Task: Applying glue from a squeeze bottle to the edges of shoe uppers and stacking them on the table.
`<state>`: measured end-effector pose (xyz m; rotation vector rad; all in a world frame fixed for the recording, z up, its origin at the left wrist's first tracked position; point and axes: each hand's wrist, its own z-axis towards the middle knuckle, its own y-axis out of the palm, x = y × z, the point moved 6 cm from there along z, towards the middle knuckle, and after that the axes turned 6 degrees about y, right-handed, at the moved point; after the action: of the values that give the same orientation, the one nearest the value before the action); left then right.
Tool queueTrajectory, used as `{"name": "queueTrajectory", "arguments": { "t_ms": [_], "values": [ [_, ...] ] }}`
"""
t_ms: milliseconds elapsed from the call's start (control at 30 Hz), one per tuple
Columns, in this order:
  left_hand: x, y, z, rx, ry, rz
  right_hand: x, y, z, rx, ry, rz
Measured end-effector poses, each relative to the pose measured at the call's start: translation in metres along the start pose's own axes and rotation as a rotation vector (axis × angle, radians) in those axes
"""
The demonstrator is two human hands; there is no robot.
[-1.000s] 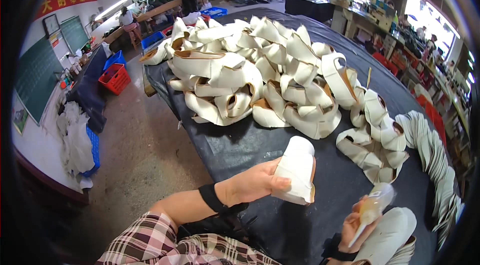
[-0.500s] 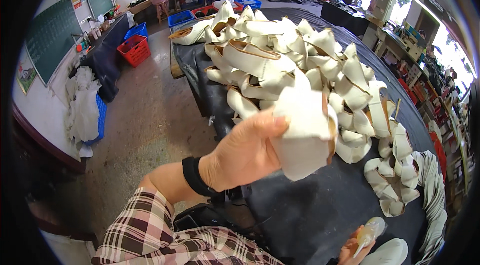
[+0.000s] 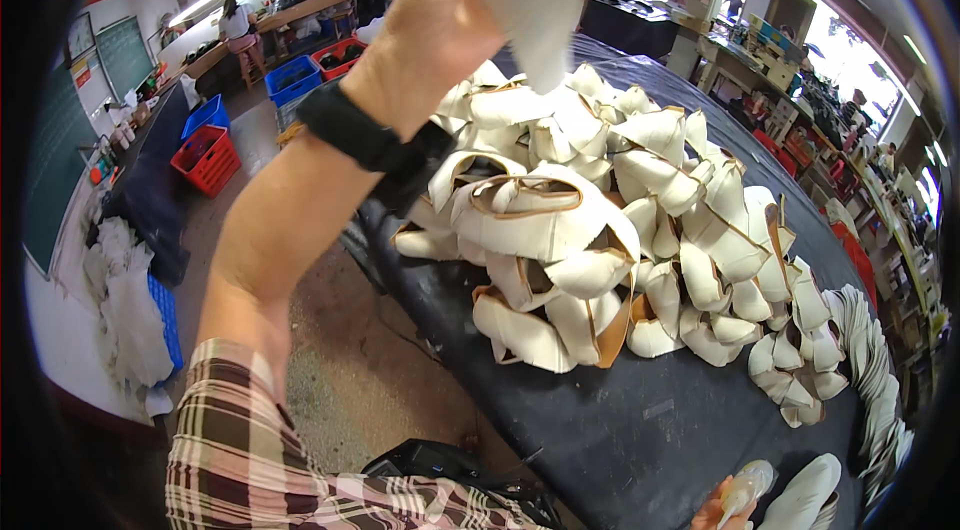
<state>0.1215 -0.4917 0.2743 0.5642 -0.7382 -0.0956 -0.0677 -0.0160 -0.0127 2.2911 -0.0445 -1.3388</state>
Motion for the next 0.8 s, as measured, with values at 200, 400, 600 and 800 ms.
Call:
{"name": "queueTrajectory", "arguments": {
  "t_ms": [200,400,600,800],
  "values": [
    [0.021,-0.042,-0.007,-0.047,0.0,-0.067,0.002,-0.003,-0.004,0.057,0.02,0.056],
    [-0.003,-0.044,0.059,-0.031,0.028,0.113,0.006,0.002,-0.009,0.121,0.009,0.012],
    [-0.046,-0.124,0.123,0.023,0.057,0.205,0.008,0.013,-0.025,0.095,0.058,0.106],
    [-0.113,-0.239,0.035,0.665,-0.399,0.424,0.021,-0.017,-0.042,0.234,0.064,0.335]
  ]
}}
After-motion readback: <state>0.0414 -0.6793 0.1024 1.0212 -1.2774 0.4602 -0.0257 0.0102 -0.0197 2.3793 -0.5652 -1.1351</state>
